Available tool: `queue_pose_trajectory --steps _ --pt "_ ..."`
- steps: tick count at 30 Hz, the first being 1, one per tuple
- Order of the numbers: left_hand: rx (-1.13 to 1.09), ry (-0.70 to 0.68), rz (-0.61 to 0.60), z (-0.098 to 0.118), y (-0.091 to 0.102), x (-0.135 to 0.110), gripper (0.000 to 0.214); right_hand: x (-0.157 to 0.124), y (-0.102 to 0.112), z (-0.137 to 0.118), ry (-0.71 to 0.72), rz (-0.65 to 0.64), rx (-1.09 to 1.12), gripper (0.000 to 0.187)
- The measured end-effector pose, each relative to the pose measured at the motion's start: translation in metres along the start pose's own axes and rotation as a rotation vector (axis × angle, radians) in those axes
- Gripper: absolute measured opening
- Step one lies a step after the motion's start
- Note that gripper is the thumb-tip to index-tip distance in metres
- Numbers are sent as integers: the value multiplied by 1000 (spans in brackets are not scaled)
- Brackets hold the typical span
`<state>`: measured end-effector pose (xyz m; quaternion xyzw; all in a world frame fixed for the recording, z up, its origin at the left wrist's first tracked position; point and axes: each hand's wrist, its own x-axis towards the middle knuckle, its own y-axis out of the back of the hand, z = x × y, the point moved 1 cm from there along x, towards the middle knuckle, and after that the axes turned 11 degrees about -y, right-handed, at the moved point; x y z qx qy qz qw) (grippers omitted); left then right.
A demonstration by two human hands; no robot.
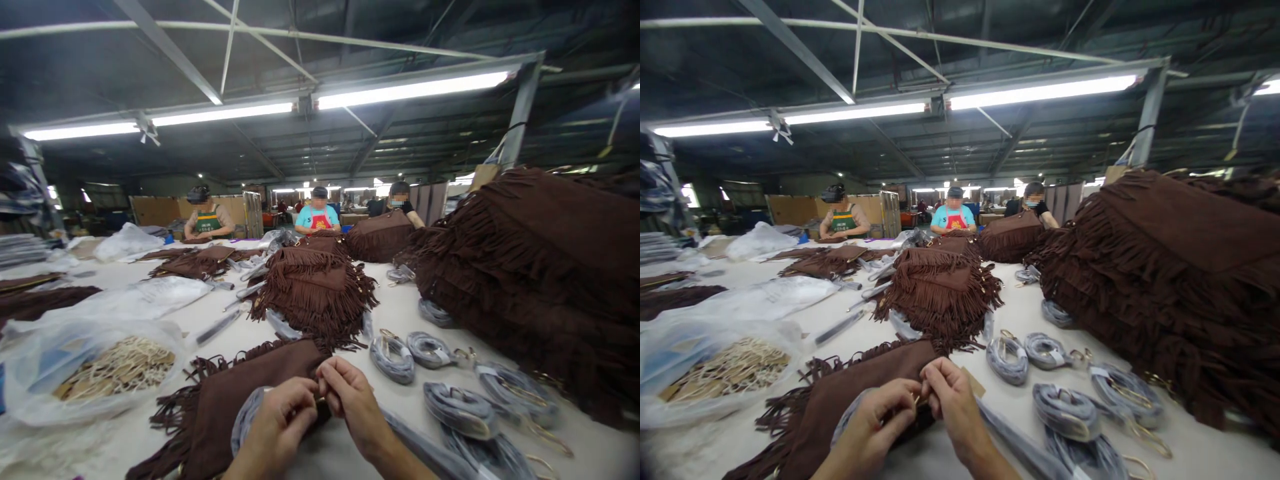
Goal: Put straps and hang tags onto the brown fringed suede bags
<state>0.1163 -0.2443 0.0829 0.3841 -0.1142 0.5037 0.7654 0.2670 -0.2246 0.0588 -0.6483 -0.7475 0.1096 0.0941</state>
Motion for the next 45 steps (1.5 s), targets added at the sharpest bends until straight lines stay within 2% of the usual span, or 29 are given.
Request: queue_pose_trajectory --steps 3,5,7,10,14,19,22,25,28,36,45 --pt "-65 57 -96 -5 -15 6 14 -2 -2 -1 23 -37 22 45" --pt "-101 139 -55 -14 -19 6 14 -2 1 -2 32 -18 95 45" --pt "-141 213 34 -23 -17 3 16 1 8 -2 28 63 151 50" --pt "-196 267 110 -31 -10 -3 18 9 19 2 -39 155 107 56" --pt "-233 244 108 -32 -9 -6 20 13 17 13 -127 18 33 56" --pt "-254 273 43 -31 -13 -4 27 7 6 19 -92 -66 2 42" --pt "-225 264 52 -30 -12 -4 30 5 4 17 -67 -50 32 38" --pt "-177 232 125 -30 -9 -7 29 4 6 16 -126 -16 93 42" --pt "-158 298 161 -31 -7 -12 30 3 8 18 -184 -32 65 47" --pt "-103 311 159 -29 -5 -15 23 3 7 21 -125 -118 -70 40" --pt "-43 315 159 -27 -9 -15 24 0 2 22 -63 -86 -173 45"
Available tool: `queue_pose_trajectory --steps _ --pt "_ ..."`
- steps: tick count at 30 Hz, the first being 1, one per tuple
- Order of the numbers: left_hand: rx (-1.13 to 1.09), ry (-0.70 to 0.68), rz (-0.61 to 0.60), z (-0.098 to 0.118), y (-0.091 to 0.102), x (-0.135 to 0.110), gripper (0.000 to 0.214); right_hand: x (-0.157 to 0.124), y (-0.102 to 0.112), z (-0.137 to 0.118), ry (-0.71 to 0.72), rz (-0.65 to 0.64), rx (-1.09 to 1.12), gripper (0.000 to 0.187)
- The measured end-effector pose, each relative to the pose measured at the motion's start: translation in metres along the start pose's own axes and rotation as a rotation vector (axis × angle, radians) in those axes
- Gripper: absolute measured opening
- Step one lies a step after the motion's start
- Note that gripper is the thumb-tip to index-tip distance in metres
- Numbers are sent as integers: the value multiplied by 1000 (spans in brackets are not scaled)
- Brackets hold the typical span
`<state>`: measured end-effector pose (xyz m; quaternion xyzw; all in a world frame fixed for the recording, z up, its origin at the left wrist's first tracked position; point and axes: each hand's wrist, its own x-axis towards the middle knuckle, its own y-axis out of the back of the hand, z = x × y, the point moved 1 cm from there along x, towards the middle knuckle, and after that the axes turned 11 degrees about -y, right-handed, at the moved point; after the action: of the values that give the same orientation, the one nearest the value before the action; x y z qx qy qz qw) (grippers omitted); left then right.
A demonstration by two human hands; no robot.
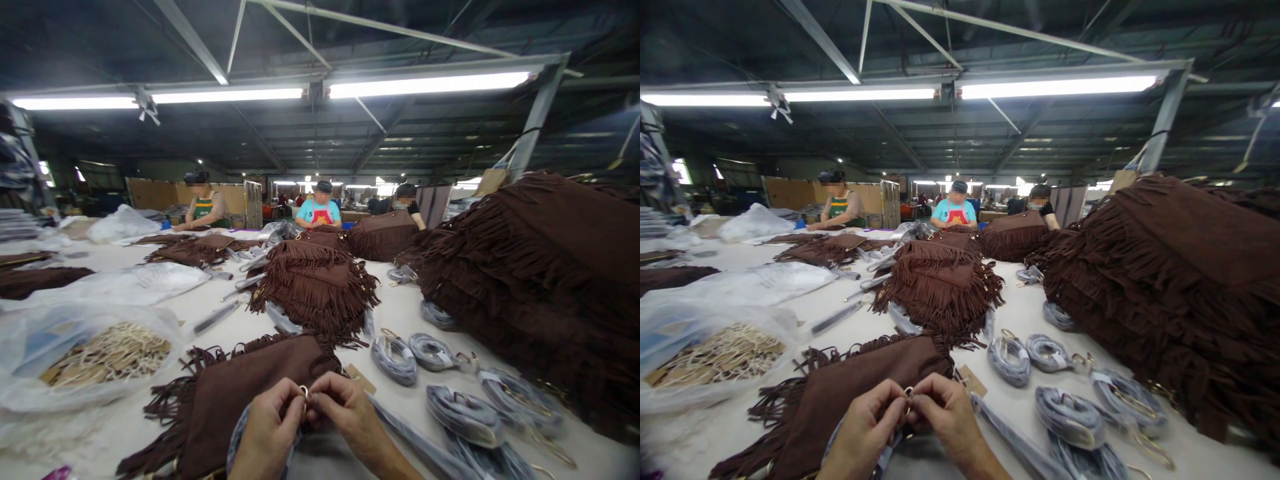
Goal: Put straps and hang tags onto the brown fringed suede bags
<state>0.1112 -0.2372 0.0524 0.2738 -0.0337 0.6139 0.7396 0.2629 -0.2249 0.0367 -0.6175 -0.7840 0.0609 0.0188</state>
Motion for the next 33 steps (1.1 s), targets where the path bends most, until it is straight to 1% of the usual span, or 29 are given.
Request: queue_pose_trajectory --steps 4,8,12,14,17,19,22,25,30,33 --pt "35 -10 10 2 0 -1 24 2 1 3 32 10 -5 45" --pt "73 -29 11 4 0 0 24 3 1 4 17 12 -7 45" --pt "109 -52 5 5 0 0 23 3 1 4 41 -3 -55 34" --pt "134 -57 6 5 -1 -1 23 2 1 3 78 7 -113 25" --pt "198 -80 16 3 -3 -4 22 -2 1 0 194 65 -306 16" --pt "244 -105 38 1 -5 -6 21 -5 2 -2 294 101 -462 16" --pt "300 -122 44 -2 -7 -8 21 -8 3 -3 407 89 -617 17" --pt "328 -119 27 -6 -8 -9 21 -7 2 0 440 86 -659 17" --pt "358 -70 55 -9 -12 -4 22 -1 -3 10 451 129 -661 19" --pt "369 -61 52 -7 -12 -1 22 1 -3 8 461 134 -704 21"
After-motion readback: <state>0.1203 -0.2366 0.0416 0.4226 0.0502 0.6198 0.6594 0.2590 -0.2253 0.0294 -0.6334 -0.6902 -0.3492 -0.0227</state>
